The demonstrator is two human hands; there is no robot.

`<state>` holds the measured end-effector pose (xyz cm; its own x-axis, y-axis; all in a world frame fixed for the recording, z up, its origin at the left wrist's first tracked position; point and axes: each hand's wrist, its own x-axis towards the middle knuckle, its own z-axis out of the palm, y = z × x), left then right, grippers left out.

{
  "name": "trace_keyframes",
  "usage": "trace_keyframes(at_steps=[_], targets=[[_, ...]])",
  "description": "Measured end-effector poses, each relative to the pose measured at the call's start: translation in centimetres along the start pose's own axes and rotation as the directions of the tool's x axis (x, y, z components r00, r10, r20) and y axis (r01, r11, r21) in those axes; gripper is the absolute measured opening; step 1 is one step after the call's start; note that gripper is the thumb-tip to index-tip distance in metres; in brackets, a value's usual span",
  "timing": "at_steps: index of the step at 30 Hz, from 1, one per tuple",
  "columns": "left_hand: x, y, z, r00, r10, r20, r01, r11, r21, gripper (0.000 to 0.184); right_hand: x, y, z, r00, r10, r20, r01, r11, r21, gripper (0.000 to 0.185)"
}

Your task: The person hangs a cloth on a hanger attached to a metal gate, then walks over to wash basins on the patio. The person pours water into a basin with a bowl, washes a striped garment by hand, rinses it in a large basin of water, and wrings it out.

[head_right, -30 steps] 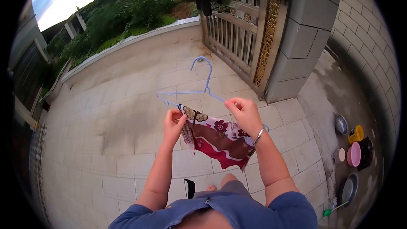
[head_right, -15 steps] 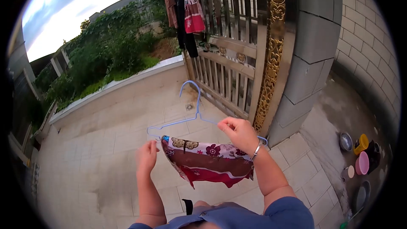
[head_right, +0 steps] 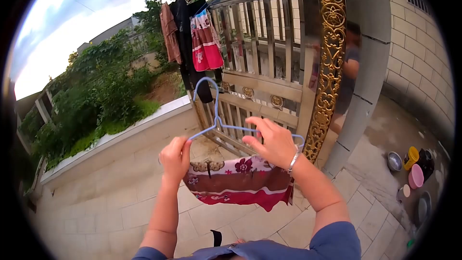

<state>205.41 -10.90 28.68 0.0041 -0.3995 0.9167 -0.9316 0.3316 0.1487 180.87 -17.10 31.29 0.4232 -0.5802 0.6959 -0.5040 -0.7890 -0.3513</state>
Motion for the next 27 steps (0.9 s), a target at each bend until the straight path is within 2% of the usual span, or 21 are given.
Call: trace_keyframes(at_steps=[1, 2, 3, 5, 6, 9, 10, 13, 15, 17, 19, 20, 21, 23, 25, 27], targets=[[2.0, -1.1, 0.7, 1.000, 0.028, -0.011, -0.028, 1.000, -0.003, 0.008, 1.1, 0.2, 0.0, 0.988, -0.139, -0.069, 0.124, 0.975, -0.185, 0.055], [3.9, -2.6, 1.7, 0.998, 0.040, -0.052, -0.042, 0.999, -0.034, 0.007, 2.0, 0.4, -0.2, 0.986, -0.165, 0.016, 0.163, 0.946, -0.279, 0.074], [5.7, -3.8, 2.6, 0.998, 0.012, -0.070, -0.017, 0.998, -0.068, 0.008, 2.9, 0.7, -0.4, 0.988, -0.152, 0.008, 0.147, 0.943, -0.298, 0.074], [8.6, -5.5, 4.0, 0.999, -0.040, -0.005, 0.039, 0.988, -0.150, 0.010, 4.0, 1.7, -0.5, 0.978, -0.211, 0.002, 0.173, 0.795, -0.582, 0.083], [9.6, -6.3, 5.0, 0.999, -0.036, 0.011, 0.038, 0.981, -0.191, 0.011, 4.4, 2.7, -0.2, 0.981, -0.188, -0.039, 0.125, 0.777, -0.617, 0.086], [13.1, -8.2, 8.7, 0.999, -0.020, 0.043, 0.032, 0.947, -0.320, 0.011, 7.3, 6.6, 0.9, 0.938, -0.305, -0.165, 0.086, 0.665, -0.742, 0.073], [14.5, -8.6, 9.9, 0.994, -0.044, 0.101, 0.074, 0.946, -0.317, 0.011, 8.7, 8.3, 1.0, 0.885, -0.412, -0.219, 0.107, 0.636, -0.764, 0.065], [19.5, -9.8, 14.8, 0.993, 0.009, 0.114, 0.038, 0.913, -0.406, 0.014, 12.2, 11.7, 0.1, 0.849, -0.459, -0.261, 0.073, 0.591, -0.803, 0.057], [23.6, -9.3, 16.8, 0.969, 0.047, 0.243, 0.054, 0.917, -0.396, 0.014, 14.6, 13.8, -1.4, 0.830, -0.458, -0.319, -0.020, 0.546, -0.837, 0.054], [27.7, -9.8, 20.3, 0.972, 0.230, -0.042, -0.224, 0.866, -0.447, 0.014, 17.2, 16.5, -3.1, 0.834, -0.397, -0.384, -0.108, 0.564, -0.819, 0.055], [31.2, -10.2, 21.6, 0.909, 0.338, -0.242, -0.409, 0.834, -0.371, 0.017, 19.5, 18.8, -5.7, 0.829, -0.356, -0.432, -0.199, 0.534, -0.821, 0.057], [32.2, -10.9, 22.8, 0.907, 0.269, -0.323, -0.390, 0.826, -0.406, 0.020, 20.7, 20.0, -7.2, 0.809, -0.367, -0.458, -0.214, 0.543, -0.812, 0.056], [33.0, -11.8, 24.2, 0.958, 0.128, -0.258, -0.253, 0.804, -0.538, 0.030, 21.9, 20.4, -8.5, 0.812, -0.347, -0.469, -0.235, 0.540, -0.808, 0.053], [34.2, -12.8, 27.4, 0.994, -0.066, -0.082, -0.025, 0.609, -0.793, 0.040, 24.7, 21.3, -10.9, 0.830, -0.284, -0.481, -0.275, 0.542, -0.794, 0.048], [34.9, -12.6, 30.0, 0.969, -0.032, 0.245, 0.237, 0.403, -0.884, 0.056, 27.7, 22.9, -13.4, 0.852, -0.182, -0.490, -0.352, 0.493, -0.795, 0.044], [35.3, -11.6, 31.4, 0.887, 0.000, 0.461, 0.425, 0.387, -0.818, 0.059, 30.4, 24.1, -15.4, 0.854, -0.111, -0.508, -0.414, 0.445, -0.794, 0.040]])
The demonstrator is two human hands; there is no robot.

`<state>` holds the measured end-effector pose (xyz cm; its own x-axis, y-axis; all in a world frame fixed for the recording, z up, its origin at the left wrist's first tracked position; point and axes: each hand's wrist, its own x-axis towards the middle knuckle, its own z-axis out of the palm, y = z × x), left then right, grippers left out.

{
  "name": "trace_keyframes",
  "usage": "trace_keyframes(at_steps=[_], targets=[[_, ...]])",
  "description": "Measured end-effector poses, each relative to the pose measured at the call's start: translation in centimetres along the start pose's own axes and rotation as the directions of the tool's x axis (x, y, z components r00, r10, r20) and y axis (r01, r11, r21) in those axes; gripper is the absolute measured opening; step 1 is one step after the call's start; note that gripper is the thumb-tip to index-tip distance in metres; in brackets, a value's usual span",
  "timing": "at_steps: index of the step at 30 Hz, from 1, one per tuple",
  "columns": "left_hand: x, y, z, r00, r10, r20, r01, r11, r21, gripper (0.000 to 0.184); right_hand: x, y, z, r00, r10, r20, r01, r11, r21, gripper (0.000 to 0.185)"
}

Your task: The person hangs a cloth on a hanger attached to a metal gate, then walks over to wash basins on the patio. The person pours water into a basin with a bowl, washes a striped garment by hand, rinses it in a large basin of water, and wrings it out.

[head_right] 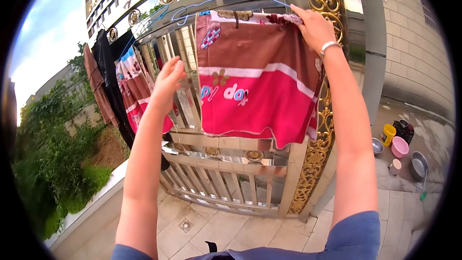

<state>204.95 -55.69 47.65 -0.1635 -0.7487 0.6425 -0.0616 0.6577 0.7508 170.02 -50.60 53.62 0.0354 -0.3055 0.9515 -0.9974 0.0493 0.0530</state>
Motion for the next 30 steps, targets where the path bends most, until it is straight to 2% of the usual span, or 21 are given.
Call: trace_keyframes(at_steps=[1, 2, 3, 5, 9, 12, 14, 16, 17, 20, 21, 22, 24, 25, 26, 28, 29, 30], targets=[[1.0, -0.9, 0.4, 0.998, -0.034, 0.062, 0.036, 0.999, -0.033, 0.067, 1.5, 0.2, 0.3, 1.000, -0.008, 0.007, 0.008, 0.999, -0.044, 0.039], [1.8, -1.7, 0.9, 0.989, -0.104, 0.108, 0.112, 0.992, -0.065, 0.068, 2.5, 0.2, 0.7, 1.000, -0.012, 0.018, 0.013, 0.996, -0.084, 0.039], [2.6, -2.4, 1.2, 0.983, -0.110, 0.146, 0.123, 0.989, -0.081, 0.069, 3.5, -0.2, 0.9, 1.000, -0.006, 0.019, 0.007, 0.995, -0.095, 0.039], [3.7, -2.8, 2.0, 0.975, -0.110, 0.193, 0.131, 0.986, -0.101, 0.068, 5.4, -1.1, 0.8, 0.996, 0.057, 0.073, -0.048, 0.993, -0.112, 0.038], [5.8, -3.1, 2.7, 0.970, -0.062, 0.233, 0.095, 0.986, -0.133, 0.068, 8.6, -0.6, 1.4, 0.990, 0.085, 0.111, -0.070, 0.989, -0.132, 0.039], [6.7, -3.0, 2.9, 0.966, -0.022, 0.257, 0.058, 0.989, -0.136, 0.067, 9.8, 1.0, 2.0, 0.987, 0.043, 0.156, -0.052, 0.997, 0.054, 0.039], [7.1, -3.3, 3.2, 0.964, 0.015, 0.264, 0.024, 0.989, -0.146, 0.067, 10.2, 1.1, 2.0, 0.985, 0.059, 0.163, -0.074, 0.994, 0.084, 0.038], [7.4, -3.4, 3.5, 0.958, 0.034, 0.284, 0.020, 0.983, -0.184, 0.067, 10.5, 1.2, 2.1, 0.980, -0.122, 0.157, 0.095, 0.981, 0.168, 0.037], [7.6, -3.4, 3.5, 0.953, 0.050, 0.298, 0.017, 0.976, -0.218, 0.067, 10.5, 1.7, 2.5, 0.981, -0.167, 0.100, 0.143, 0.966, 0.217, 0.036], [6.7, -2.3, 3.7, 0.970, 0.024, 0.241, 0.017, 0.986, -0.166, 0.065, 8.8, 3.0, 1.6, 0.975, -0.196, 0.104, 0.158, 0.944, 0.290, 0.037], [6.5, -2.4, 3.9, 0.969, 0.046, 0.241, -0.002, 0.984, -0.180, 0.059, 8.4, 2.8, 1.8, 0.962, -0.273, 0.008, 0.263, 0.934, 0.243, 0.040], [6.4, -2.3, 3.9, 0.970, 0.048, 0.240, -0.003, 0.983, -0.182, 0.059, 8.4, 2.7, 1.9, 0.961, -0.275, 0.008, 0.265, 0.933, 0.242, 0.040], [6.1, -2.3, 3.8, 0.936, 0.053, 0.347, 0.001, 0.988, -0.152, 0.052, 8.1, 2.0, 1.7, 0.988, -0.078, 0.133, 0.056, 0.984, 0.167, 0.040], [6.6, -2.9, 3.8, 0.934, 0.095, 0.345, -0.046, 0.988, -0.148, 0.046, 8.2, 1.2, 1.3, 0.990, -0.018, 0.136, 0.016, 1.000, 0.011, 0.041], [6.9, -3.0, 3.7, 0.935, 0.093, 0.343, -0.045, 0.989, -0.144, 0.046, 8.9, 1.3, 1.7, 0.991, -0.018, 0.136, 0.016, 1.000, 0.015, 0.041], [6.9, -2.3, 3.6, 0.926, 0.162, 0.342, -0.151, 0.987, -0.057, 0.041, 10.2, 0.5, 1.9, 0.992, -0.111, -0.055, 0.089, 0.950, -0.301, 0.035], [6.9, -2.2, 3.7, 0.945, 0.177, 0.276, -0.159, 0.984, -0.084, 0.038, 10.9, -0.5, 1.5, 0.993, 0.110, 0.031, -0.095, 0.951, -0.295, 0.032], [7.1, -1.8, 3.4, 0.944, 0.166, 0.284, -0.148, 0.985, -0.084, 0.034, 11.8, -0.3, 1.4, 0.976, 0.191, 0.106, -0.172, 0.971, -0.168, 0.030]])
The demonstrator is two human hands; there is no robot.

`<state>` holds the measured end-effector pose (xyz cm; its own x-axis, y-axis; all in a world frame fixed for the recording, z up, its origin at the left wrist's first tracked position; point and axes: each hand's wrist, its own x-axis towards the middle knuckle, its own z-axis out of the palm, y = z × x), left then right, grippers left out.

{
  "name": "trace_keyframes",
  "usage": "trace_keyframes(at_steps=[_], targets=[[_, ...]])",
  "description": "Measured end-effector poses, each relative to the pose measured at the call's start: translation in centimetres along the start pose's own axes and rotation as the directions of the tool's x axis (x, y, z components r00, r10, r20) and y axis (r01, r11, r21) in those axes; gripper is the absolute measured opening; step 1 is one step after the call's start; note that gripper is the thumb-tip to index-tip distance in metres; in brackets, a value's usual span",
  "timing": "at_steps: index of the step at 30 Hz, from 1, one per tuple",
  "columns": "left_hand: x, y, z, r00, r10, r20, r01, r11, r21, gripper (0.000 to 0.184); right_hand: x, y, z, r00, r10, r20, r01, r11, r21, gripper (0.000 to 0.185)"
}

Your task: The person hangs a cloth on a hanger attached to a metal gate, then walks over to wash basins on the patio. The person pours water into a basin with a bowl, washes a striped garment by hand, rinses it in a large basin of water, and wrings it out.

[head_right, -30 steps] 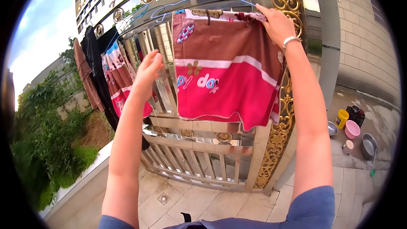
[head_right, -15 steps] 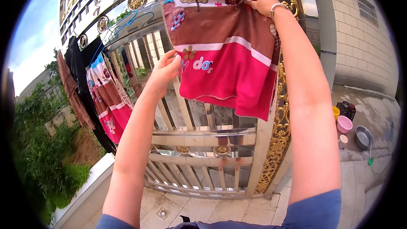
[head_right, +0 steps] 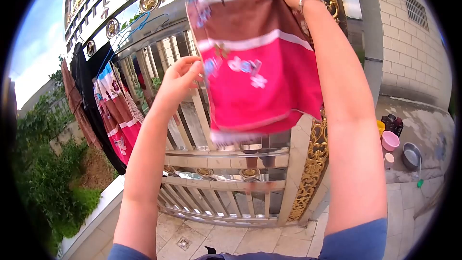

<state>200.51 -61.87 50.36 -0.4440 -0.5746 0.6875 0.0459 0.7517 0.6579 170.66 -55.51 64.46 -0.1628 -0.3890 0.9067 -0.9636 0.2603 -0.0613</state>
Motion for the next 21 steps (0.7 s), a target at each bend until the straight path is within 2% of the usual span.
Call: trace_keyframes(at_steps=[2, 3, 4, 6, 8, 9, 10, 12, 14, 15, 16, 18, 20, 21], targets=[[-0.2, 0.3, -0.2, 0.995, 0.021, -0.094, -0.019, 1.000, 0.023, 0.031, 1.1, 0.9, -0.8, 0.998, -0.052, 0.047, 0.041, 0.979, 0.198, 0.023], [-0.2, 0.5, -0.5, 0.981, 0.119, -0.155, -0.117, 0.993, 0.018, 0.027, 2.1, 2.9, 0.1, 0.999, -0.021, 0.050, 0.006, 0.957, 0.289, 0.025], [-0.6, 1.1, -0.9, 0.952, 0.202, -0.230, -0.198, 0.979, 0.038, 0.021, 0.7, 2.6, -1.1, 0.989, -0.142, -0.031, 0.145, 0.965, 0.217, 0.023], [-0.8, 1.5, -2.4, 0.855, 0.348, -0.385, -0.334, 0.937, 0.107, 0.013, -2.2, 3.5, -1.5, 0.962, -0.213, -0.170, 0.237, 0.963, 0.132, 0.030], [-1.1, 3.3, -3.1, 0.706, 0.501, -0.500, -0.538, 0.839, 0.079, 0.009, -6.6, 3.2, -1.7, 0.924, -0.276, -0.263, 0.297, 0.954, 0.040, 0.037], [-0.9, 4.2, -3.6, 0.641, 0.546, -0.539, -0.572, 0.808, 0.138, 0.007, -8.8, 2.2, -2.1, 0.911, -0.316, -0.265, 0.324, 0.946, -0.014, 0.043], [-0.8, 5.3, -3.7, 0.617, 0.552, -0.561, -0.589, 0.797, 0.137, 0.012, -11.0, 1.1, -2.5, 0.898, -0.354, -0.261, 0.349, 0.935, -0.065, 0.048], [0.7, 6.0, -4.2, 0.715, 0.468, -0.519, -0.515, 0.855, 0.060, 0.022, -14.3, -0.9, -2.2, 0.796, -0.486, -0.360, 0.487, 0.868, -0.096, 0.052], [2.3, 5.9, -3.5, 0.887, 0.181, -0.424, -0.298, 0.927, -0.229, 0.033, -16.7, -2.3, -1.5, 0.738, -0.558, -0.380, 0.576, 0.814, -0.078, 0.052], [3.1, 4.9, -3.2, 0.945, 0.047, -0.324, -0.171, 0.916, -0.364, 0.041, -17.6, -2.9, -1.1, 0.715, -0.592, -0.372, 0.616, 0.785, -0.066, 0.048], [2.8, 4.8, -2.6, 0.987, -0.044, -0.152, -0.041, 0.855, -0.517, 0.048, -18.4, -3.4, -0.5, 0.697, -0.608, -0.380, 0.647, 0.762, -0.031, 0.044], [1.7, 4.5, -1.5, 0.982, -0.134, 0.133, 0.189, 0.661, -0.726, 0.055, -19.8, -4.1, 0.1, 0.688, -0.633, -0.356, 0.687, 0.726, 0.037, 0.041], [2.0, 1.4, -2.4, 0.979, -0.035, 0.201, 0.175, 0.652, -0.738, 0.053, -20.5, -4.3, 0.9, 0.705, -0.620, -0.345, 0.687, 0.718, 0.113, 0.046], [0.7, 2.9, -0.7, 0.993, -0.105, 0.061, 0.116, 0.690, -0.715, 0.053, -20.7, -4.7, 1.3, 0.716, -0.618, -0.325, 0.682, 0.719, 0.136, 0.047]])
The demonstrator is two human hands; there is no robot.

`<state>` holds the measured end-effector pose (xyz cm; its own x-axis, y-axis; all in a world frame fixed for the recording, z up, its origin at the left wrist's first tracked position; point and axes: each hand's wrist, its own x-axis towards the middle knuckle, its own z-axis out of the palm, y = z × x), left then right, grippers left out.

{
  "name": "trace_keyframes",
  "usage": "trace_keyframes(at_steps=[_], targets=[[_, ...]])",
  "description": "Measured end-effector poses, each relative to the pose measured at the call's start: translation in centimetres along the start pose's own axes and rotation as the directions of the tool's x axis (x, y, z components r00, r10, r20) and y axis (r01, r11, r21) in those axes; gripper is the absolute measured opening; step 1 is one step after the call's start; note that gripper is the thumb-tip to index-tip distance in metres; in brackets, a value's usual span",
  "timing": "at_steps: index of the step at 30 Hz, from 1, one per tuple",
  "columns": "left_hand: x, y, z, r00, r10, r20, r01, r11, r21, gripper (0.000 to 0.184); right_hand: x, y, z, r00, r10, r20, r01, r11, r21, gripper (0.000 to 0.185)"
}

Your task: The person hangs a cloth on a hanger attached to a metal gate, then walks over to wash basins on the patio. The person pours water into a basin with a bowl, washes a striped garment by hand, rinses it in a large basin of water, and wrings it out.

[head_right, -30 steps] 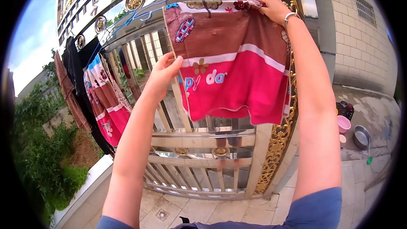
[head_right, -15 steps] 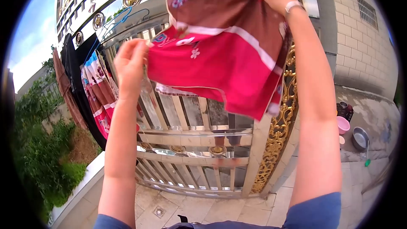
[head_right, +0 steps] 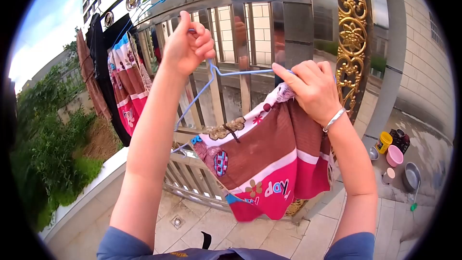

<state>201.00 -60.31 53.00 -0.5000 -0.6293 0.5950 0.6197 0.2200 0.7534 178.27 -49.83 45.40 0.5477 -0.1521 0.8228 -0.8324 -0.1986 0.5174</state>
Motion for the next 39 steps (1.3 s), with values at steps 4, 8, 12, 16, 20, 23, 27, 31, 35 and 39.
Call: trace_keyframes(at_steps=[4, 8, 12, 16, 20, 23, 27, 31, 35, 39], targets=[[1.4, -0.9, 1.2, 0.970, 0.082, -0.229, -0.065, 0.994, 0.082, 0.053, -0.6, -0.3, 0.5, 0.997, 0.064, 0.048, -0.065, 0.998, 0.027, 0.050], [2.9, 0.8, 0.4, 0.989, 0.105, -0.100, -0.028, 0.814, 0.581, 0.075, -0.2, 2.8, -0.8, 0.981, 0.189, 0.030, -0.190, 0.982, 0.004, 0.053], [4.2, 2.1, -1.9, 0.894, 0.446, 0.052, -0.058, 0.000, 0.998, 0.060, 1.3, 9.5, -0.8, 0.949, 0.310, -0.054, -0.314, 0.941, -0.124, 0.045], [5.7, 3.1, -1.9, 0.841, 0.520, 0.149, -0.079, -0.155, 0.985, 0.051, 4.0, 15.0, 0.0, 0.899, 0.438, -0.010, -0.436, 0.892, -0.117, 0.036], [8.3, 4.0, -2.1, 0.916, 0.400, 0.029, -0.178, 0.342, 0.923, 0.048, 6.6, 17.8, 0.3, 0.874, 0.484, 0.041, -0.478, 0.871, -0.111, 0.035], [9.9, 4.8, -1.6, 0.901, 0.421, 0.105, -0.227, 0.250, 0.941, 0.046, 7.8, 19.8, 0.8, 0.837, 0.544, 0.064, -0.537, 0.838, -0.097, 0.033], [12.4, 5.6, -1.9, 0.801, 0.530, 0.278, -0.318, -0.016, 0.948, 0.041, 9.0, 21.8, 1.0, 0.879, 0.465, 0.112, -0.460, 0.886, -0.065, 0.030], [13.9, 6.8, -2.2, 0.820, 0.497, 0.284, -0.302, -0.046, 0.952, 0.042, 10.6, 22.2, 0.8, 0.867, 0.462, 0.184, -0.458, 0.886, -0.068, 0.029], [13.4, 7.6, -2.4, 0.804, 0.512, 0.301, -0.313, -0.065, 0.948, 0.041, 10.8, 22.7, 1.6, 0.891, 0.405, 0.203, -0.425, 0.903, 0.065, 0.037], [12.0, 8.4, -2.1, 0.813, 0.506, 0.287, -0.303, -0.053, 0.952, 0.044, 10.7, 22.8, 2.4, 0.876, 0.434, 0.211, -0.453, 0.891, 0.045, 0.038]])
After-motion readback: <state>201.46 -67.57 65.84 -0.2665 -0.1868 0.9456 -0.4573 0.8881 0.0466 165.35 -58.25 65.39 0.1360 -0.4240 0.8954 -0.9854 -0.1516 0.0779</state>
